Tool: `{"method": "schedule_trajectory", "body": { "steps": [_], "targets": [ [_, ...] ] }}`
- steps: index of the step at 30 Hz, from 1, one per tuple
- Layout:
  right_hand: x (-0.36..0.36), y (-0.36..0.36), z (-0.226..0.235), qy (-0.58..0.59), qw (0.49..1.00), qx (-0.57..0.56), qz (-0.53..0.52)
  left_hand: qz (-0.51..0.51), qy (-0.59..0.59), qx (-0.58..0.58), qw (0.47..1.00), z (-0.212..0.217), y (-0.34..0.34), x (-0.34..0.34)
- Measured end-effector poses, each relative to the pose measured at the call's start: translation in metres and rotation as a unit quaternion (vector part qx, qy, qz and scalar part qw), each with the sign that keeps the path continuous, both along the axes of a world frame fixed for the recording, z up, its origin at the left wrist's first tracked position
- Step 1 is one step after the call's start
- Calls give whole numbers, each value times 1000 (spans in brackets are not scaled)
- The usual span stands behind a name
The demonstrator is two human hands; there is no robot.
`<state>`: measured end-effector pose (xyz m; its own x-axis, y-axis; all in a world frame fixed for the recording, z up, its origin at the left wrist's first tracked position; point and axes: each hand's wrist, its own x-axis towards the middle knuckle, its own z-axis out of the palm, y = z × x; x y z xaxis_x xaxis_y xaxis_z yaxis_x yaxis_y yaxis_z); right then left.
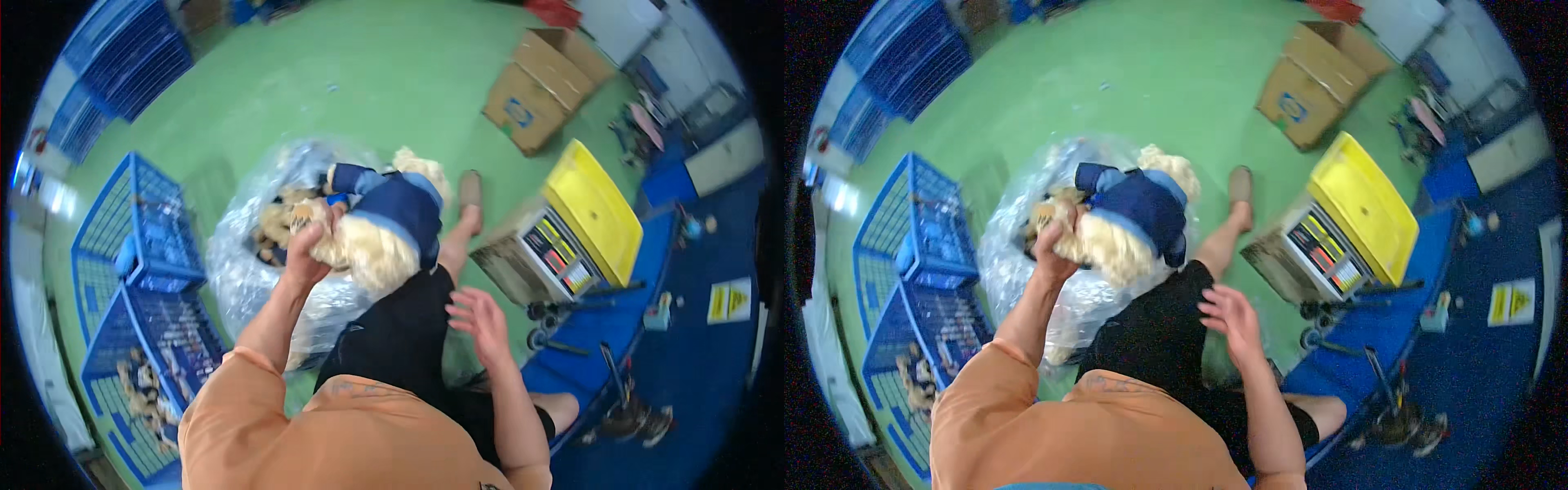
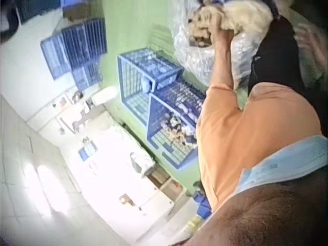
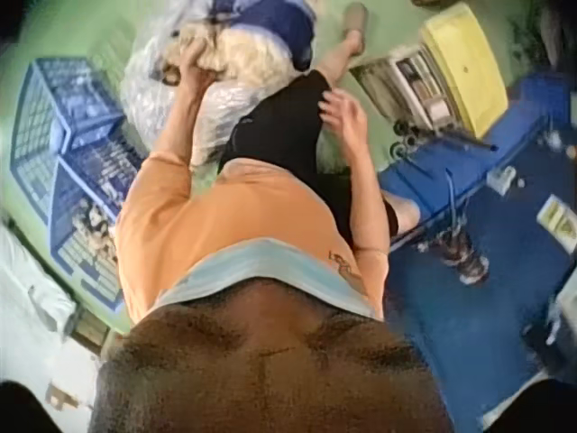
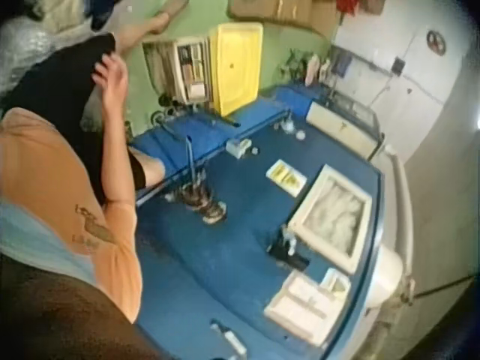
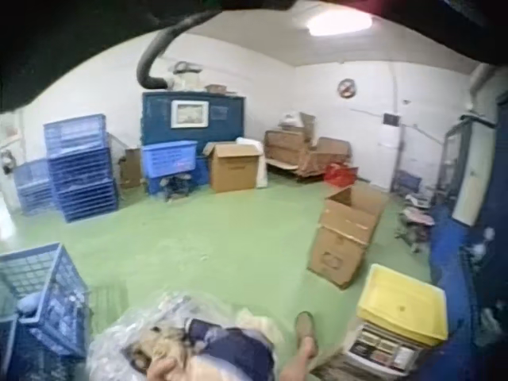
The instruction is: Packing teddy bear toys into a large plastic bag.
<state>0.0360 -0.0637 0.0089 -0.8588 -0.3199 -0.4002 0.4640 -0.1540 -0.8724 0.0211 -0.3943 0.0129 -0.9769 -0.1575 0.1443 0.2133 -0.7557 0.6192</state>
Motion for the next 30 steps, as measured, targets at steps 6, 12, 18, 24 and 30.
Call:
{"method": "schedule_trajectory", "body": {
  "steps": [6, 12, 18, 24, 30],
  "targets": [
    [18, 36, 17, 78, 984, -143, -66, -284, 147, -102, 942, 8, 113, -3],
    [46, 109, 17, 108, 985, -102, -89, -417, -192, 81, 885, 27, 191, -3],
    [52, 148, 2, 201, 971, 96, -88, -441, -130, -272, 845, 22, 269, -11],
    [62, 155, 30, 342, 779, 456, -262, -365, -109, -300, 874, 16, 310, -12],
    [47, 138, 42, 265, 825, 424, -265, -324, 29, -335, 885, 2, 341, -16]
  ]
}}
